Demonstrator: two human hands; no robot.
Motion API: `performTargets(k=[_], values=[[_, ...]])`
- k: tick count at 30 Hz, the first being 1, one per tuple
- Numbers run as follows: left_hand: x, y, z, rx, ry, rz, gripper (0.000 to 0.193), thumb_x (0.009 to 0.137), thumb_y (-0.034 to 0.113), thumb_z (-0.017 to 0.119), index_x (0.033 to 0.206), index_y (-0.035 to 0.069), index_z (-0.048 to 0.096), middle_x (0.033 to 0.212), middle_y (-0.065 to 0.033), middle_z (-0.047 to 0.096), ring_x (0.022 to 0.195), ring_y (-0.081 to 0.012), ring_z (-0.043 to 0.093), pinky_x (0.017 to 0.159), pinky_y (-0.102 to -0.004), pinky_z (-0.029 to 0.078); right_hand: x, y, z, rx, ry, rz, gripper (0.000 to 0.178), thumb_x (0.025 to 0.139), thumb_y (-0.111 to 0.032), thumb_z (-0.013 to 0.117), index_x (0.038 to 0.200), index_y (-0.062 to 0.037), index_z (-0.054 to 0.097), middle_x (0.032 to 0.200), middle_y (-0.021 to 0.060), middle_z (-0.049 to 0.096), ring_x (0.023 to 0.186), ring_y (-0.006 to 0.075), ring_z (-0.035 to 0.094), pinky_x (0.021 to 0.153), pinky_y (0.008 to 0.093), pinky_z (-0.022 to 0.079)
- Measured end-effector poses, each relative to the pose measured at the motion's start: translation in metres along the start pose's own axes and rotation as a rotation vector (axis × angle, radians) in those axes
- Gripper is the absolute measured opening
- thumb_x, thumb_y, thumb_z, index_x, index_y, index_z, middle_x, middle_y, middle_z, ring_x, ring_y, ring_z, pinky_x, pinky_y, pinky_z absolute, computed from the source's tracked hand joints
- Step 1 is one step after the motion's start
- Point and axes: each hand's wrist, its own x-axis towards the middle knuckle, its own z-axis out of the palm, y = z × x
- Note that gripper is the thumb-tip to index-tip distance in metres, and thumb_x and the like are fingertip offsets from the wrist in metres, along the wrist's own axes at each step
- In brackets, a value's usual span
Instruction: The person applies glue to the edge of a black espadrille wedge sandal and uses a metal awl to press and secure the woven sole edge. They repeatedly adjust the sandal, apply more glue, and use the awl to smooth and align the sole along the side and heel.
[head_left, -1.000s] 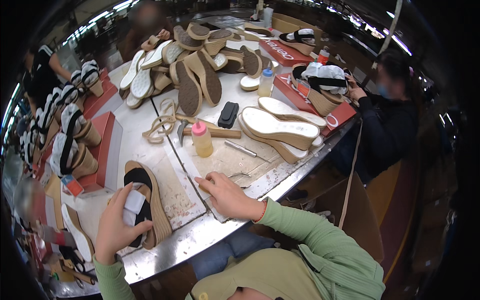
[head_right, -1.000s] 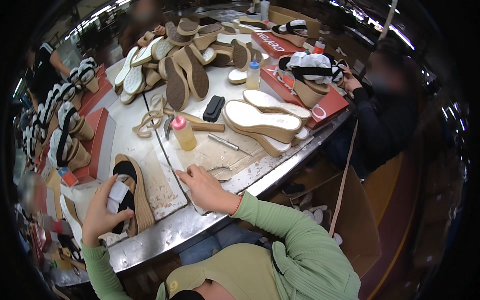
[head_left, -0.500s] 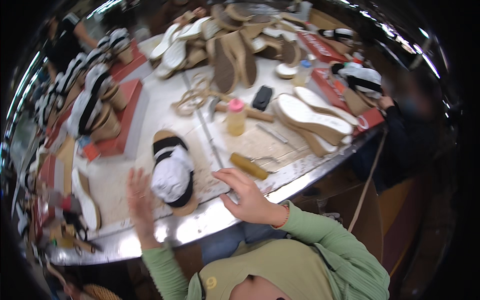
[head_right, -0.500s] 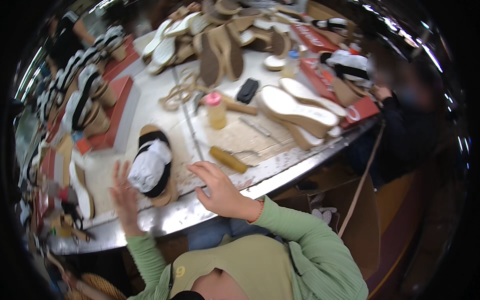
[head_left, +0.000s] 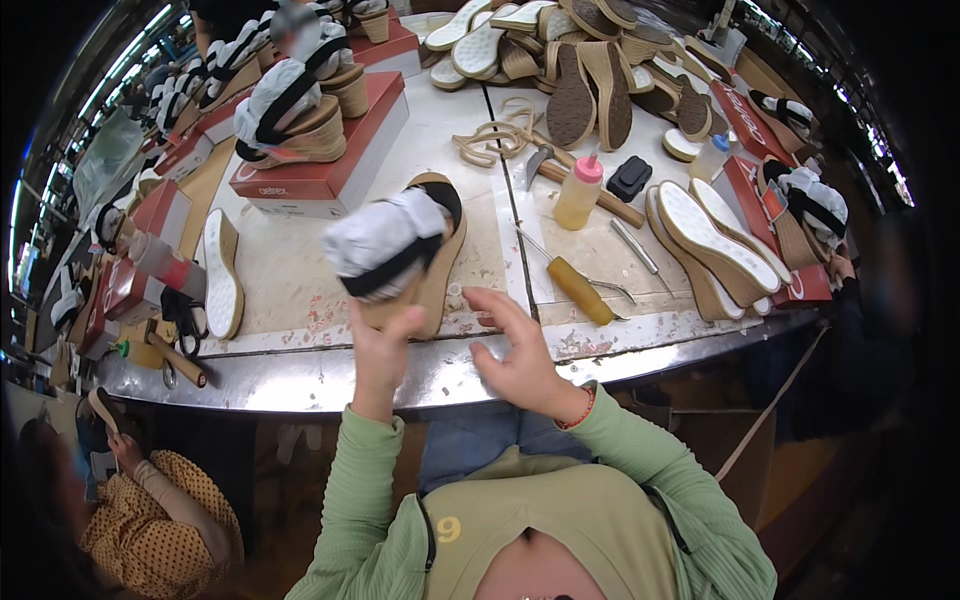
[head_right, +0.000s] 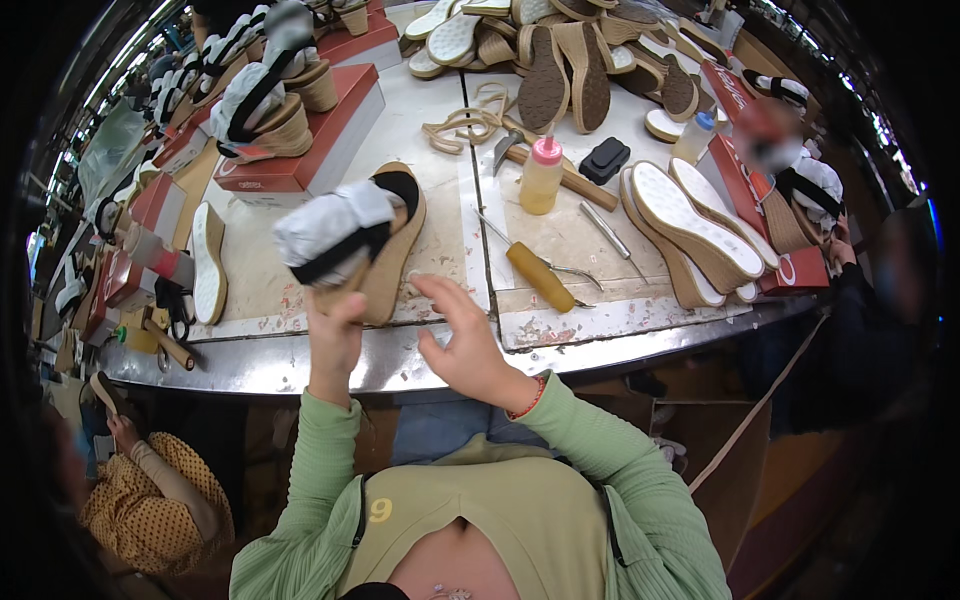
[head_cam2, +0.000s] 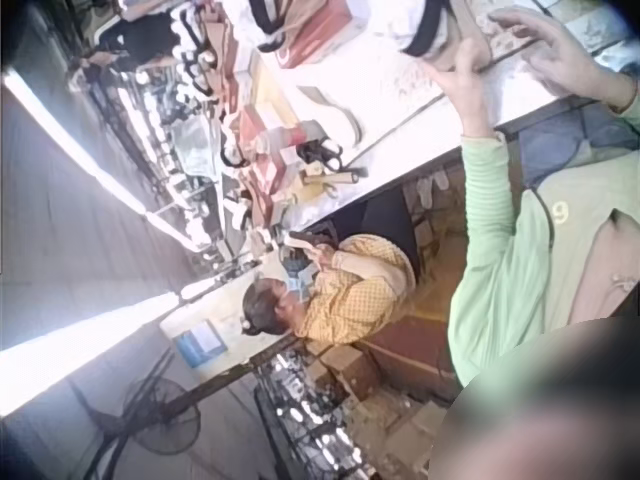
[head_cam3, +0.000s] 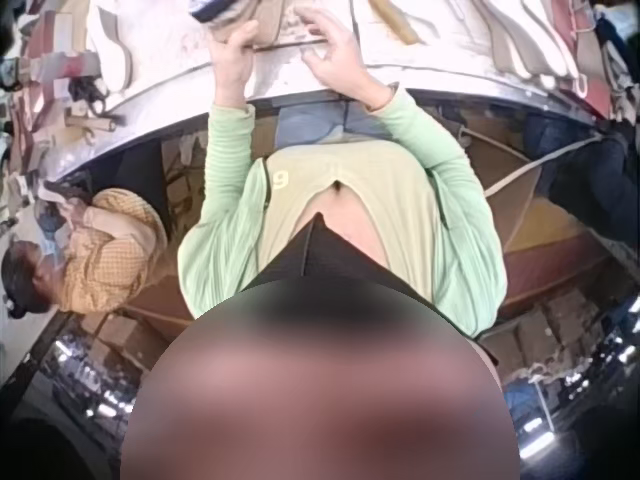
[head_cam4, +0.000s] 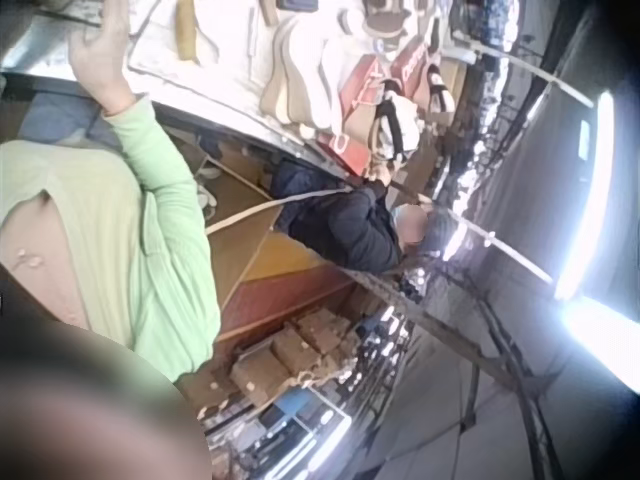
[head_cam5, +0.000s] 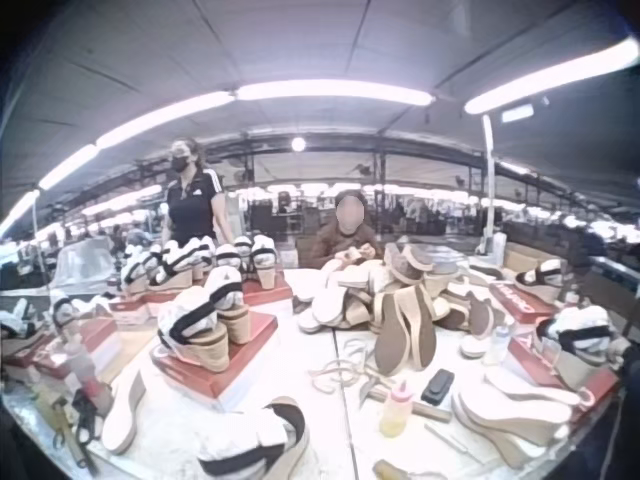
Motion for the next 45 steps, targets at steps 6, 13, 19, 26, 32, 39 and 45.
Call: performTargets(k=[6,13,19,26,32,39,45], values=[[0.012,0.016,-0.04,-0.751,0.136,-0.23,0.063,0.082,0.033,0.06,0.136,0.001,0.052,0.141,-0.0214,0.051,0.131,-0.0403,0.048,0.112,-0.0607,0.035,0.001,-0.011,-0.011,0.432,0.056,0.187,0.05,0.09,0.004,0.059,0.139,0.0013,0.047,0.127,0.013,0.059,0.106,0.0166,0.062,0.088,0.0288,0.052],[-0.012,0.028,-0.044,-0.87,-0.096,-0.174,0.067,0.076,0.038,0.062,0.13,-0.001,0.058,0.138,-0.027,0.053,0.127,-0.043,0.052,0.109,-0.0578,0.04,0.007,-0.031,-0.024,0.519,0.037,0.198,0.05,0.093,0.002,0.061,0.14,0.0051,0.043,0.125,0.0169,0.059,0.101,0.0157,0.065,0.086,0.0273,0.054],[-0.022,0.042,-0.035,-0.835,-0.132,-0.169,0.074,0.073,0.04,0.063,0.132,-0.004,0.055,0.135,-0.0305,0.054,0.124,-0.0444,0.054,0.108,-0.0562,0.042,0.003,-0.039,-0.024,0.501,0.025,0.131,0.05,0.093,0.002,0.061,0.139,0.0056,0.043,0.125,0.0167,0.059,0.101,0.0156,0.065,0.087,0.027,0.053],[-0.032,0.054,-0.029,-0.581,-0.094,-0.107,0.074,0.073,0.031,0.062,0.135,-0.007,0.05,0.137,-0.027,0.054,0.126,-0.0418,0.053,0.111,-0.0536,0.04,-0.007,-0.027,-0.023,0.383,0.045,0.132,0.051,0.091,0.005,0.06,0.14,0.0049,0.043,0.126,0.0174,0.058,0.103,0.0178,0.064,0.089,0.0296,0.053],[-0.038,0.041,0.006,-0.18,-0.046,0.035,0.099,0.073,0.002,0.072,0.155,0.001,0.017,0.15,-0.0205,0.038,0.138,-0.0331,0.043,0.116,-0.0433,0.034,-0.02,-0.015,-0.014,0.11,0.087,-0.101,0.057,0.084,0.0,0.069,0.137,0.003,0.049,0.124,0.0184,0.06,0.109,0.0237,0.063,0.092,0.0331,0.05],[-0.032,0.012,0.021,0.17,-0.312,0.002,0.117,0.086,0.052,0.067,0.157,0.0,-0.009,0.165,-0.0214,0.001,0.153,-0.0344,0.003,0.121,-0.0389,0.007,-0.033,-0.002,-0.004,-0.25,0.157,-0.043,0.076,0.076,-0.021,0.085,0.131,0.0113,0.045,0.119,0.0251,0.055,0.11,0.0383,0.058,0.095,0.0427,0.047],[-0.025,0.014,-0.004,0.161,-0.038,-0.031,0.102,0.085,0.06,0.058,0.161,0.02,0.005,0.163,-0.024,0.01,0.15,-0.0313,0.017,0.119,-0.045,0.006,-0.017,-0.006,0.009,-0.239,0.245,-0.141,0.074,0.073,-0.022,0.087,0.128,0.0115,0.05,0.109,0.0225,0.064,0.096,0.032,0.066,0.086,0.0369,0.053]])
